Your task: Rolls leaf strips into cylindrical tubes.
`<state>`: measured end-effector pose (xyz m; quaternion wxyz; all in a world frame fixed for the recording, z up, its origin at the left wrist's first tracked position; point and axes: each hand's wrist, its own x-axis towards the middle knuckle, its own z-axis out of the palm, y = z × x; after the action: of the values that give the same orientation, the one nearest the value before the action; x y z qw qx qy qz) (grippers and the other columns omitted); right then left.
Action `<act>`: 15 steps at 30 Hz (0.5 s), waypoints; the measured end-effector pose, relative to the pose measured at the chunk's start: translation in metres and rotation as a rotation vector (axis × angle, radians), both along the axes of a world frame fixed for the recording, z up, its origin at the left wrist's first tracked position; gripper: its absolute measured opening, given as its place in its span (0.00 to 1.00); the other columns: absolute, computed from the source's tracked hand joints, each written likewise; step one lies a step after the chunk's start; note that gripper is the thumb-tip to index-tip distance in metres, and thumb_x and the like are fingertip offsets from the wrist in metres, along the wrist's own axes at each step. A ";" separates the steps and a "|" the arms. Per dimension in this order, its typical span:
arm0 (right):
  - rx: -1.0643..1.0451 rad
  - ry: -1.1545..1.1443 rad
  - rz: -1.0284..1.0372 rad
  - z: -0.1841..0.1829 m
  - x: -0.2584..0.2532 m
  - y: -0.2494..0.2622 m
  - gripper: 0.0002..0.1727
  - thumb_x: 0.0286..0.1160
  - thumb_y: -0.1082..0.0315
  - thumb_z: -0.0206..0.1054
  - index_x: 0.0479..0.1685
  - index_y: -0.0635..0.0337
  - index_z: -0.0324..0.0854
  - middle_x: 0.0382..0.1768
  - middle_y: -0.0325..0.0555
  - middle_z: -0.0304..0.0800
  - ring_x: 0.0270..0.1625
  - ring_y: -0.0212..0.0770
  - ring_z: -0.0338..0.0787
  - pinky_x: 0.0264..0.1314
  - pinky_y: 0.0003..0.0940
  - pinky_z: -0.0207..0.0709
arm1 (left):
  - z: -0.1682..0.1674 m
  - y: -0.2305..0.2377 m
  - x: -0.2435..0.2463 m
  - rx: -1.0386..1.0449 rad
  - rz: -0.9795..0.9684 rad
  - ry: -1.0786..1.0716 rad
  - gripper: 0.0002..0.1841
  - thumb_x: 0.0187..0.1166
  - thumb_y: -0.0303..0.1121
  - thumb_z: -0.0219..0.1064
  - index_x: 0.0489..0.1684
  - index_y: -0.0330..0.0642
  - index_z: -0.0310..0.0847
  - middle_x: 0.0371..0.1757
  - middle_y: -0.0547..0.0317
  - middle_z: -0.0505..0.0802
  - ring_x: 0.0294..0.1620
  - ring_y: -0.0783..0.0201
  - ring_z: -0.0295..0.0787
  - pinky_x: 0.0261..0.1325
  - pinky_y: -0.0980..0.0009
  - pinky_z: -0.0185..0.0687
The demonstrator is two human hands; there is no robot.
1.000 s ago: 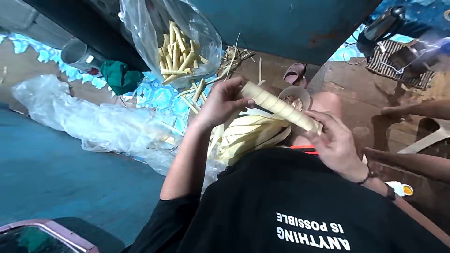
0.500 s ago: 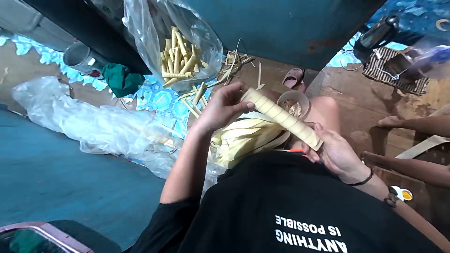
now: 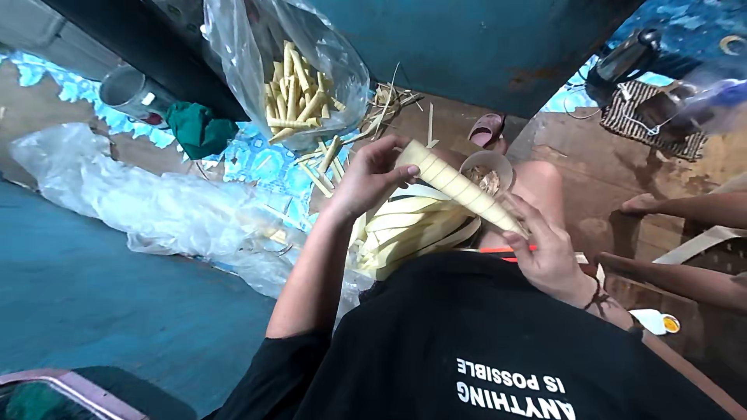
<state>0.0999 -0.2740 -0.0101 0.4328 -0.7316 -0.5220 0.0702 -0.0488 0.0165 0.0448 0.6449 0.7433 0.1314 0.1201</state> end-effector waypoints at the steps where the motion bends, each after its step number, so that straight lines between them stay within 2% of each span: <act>1: -0.020 0.150 0.015 0.001 -0.001 -0.001 0.34 0.94 0.46 0.47 0.85 0.62 0.67 0.41 0.41 0.91 0.32 0.27 0.87 0.36 0.24 0.85 | -0.001 -0.001 0.000 -0.003 -0.006 -0.008 0.20 0.77 0.20 0.68 0.68 0.34 0.76 0.46 0.59 0.93 0.39 0.70 0.92 0.45 0.73 0.92; 3: -0.027 0.585 0.069 0.009 -0.001 -0.001 0.35 0.94 0.43 0.40 0.88 0.57 0.64 0.32 0.33 0.89 0.22 0.24 0.83 0.24 0.20 0.81 | -0.003 -0.001 0.000 0.001 -0.022 -0.022 0.22 0.77 0.21 0.69 0.71 0.34 0.75 0.50 0.59 0.93 0.41 0.71 0.92 0.47 0.73 0.91; 6: -0.052 1.033 0.101 0.018 0.004 -0.003 0.31 0.96 0.48 0.34 0.80 0.53 0.73 0.25 0.34 0.89 0.16 0.26 0.82 0.17 0.19 0.79 | -0.007 0.000 0.000 -0.015 -0.034 -0.066 0.18 0.77 0.22 0.68 0.66 0.33 0.78 0.48 0.60 0.93 0.43 0.72 0.91 0.51 0.72 0.90; 8: -0.109 1.206 0.125 0.023 0.008 -0.004 0.30 0.95 0.47 0.32 0.64 0.52 0.79 0.23 0.35 0.88 0.14 0.25 0.80 0.15 0.17 0.74 | -0.009 -0.001 0.001 -0.084 -0.003 -0.078 0.14 0.76 0.21 0.68 0.59 0.36 0.80 0.45 0.62 0.93 0.43 0.71 0.91 0.53 0.70 0.90; 10: -0.178 1.328 0.184 0.026 0.012 -0.003 0.31 0.94 0.46 0.30 0.46 0.51 0.79 0.20 0.35 0.86 0.12 0.23 0.76 0.13 0.15 0.70 | -0.012 -0.005 0.002 -0.197 0.034 -0.097 0.10 0.75 0.20 0.68 0.51 0.41 0.79 0.42 0.65 0.92 0.42 0.71 0.91 0.52 0.69 0.90; 11: -0.211 1.381 0.219 0.027 0.014 -0.003 0.32 0.94 0.45 0.29 0.41 0.51 0.78 0.19 0.34 0.85 0.11 0.23 0.75 0.12 0.14 0.69 | -0.016 -0.006 0.002 -0.262 0.047 -0.114 0.10 0.76 0.20 0.67 0.49 0.43 0.78 0.41 0.66 0.92 0.41 0.71 0.91 0.52 0.70 0.90; 13: -0.253 1.477 0.289 0.026 0.018 -0.004 0.33 0.93 0.43 0.29 0.40 0.52 0.78 0.19 0.34 0.84 0.11 0.22 0.76 0.12 0.13 0.70 | -0.026 -0.011 0.002 -0.384 0.079 -0.152 0.10 0.77 0.19 0.65 0.47 0.47 0.78 0.40 0.68 0.93 0.42 0.72 0.91 0.52 0.71 0.89; 14: -0.268 1.510 0.312 0.025 0.019 -0.003 0.33 0.93 0.42 0.29 0.42 0.52 0.78 0.19 0.35 0.84 0.11 0.22 0.77 0.12 0.13 0.70 | -0.033 -0.013 0.002 -0.429 0.105 -0.169 0.11 0.77 0.19 0.65 0.46 0.50 0.79 0.40 0.69 0.93 0.42 0.73 0.91 0.52 0.71 0.89; 15: -0.280 1.530 0.333 0.024 0.020 -0.003 0.33 0.93 0.43 0.30 0.49 0.53 0.79 0.20 0.35 0.85 0.12 0.23 0.79 0.13 0.14 0.72 | -0.040 -0.015 0.001 -0.453 0.143 -0.184 0.11 0.77 0.20 0.65 0.46 0.51 0.80 0.41 0.70 0.94 0.43 0.73 0.91 0.53 0.71 0.89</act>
<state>0.1198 -0.2770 0.0135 0.5592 -0.4401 -0.1687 0.6820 -0.0476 0.0011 0.0046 0.7941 0.5546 0.1477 0.2001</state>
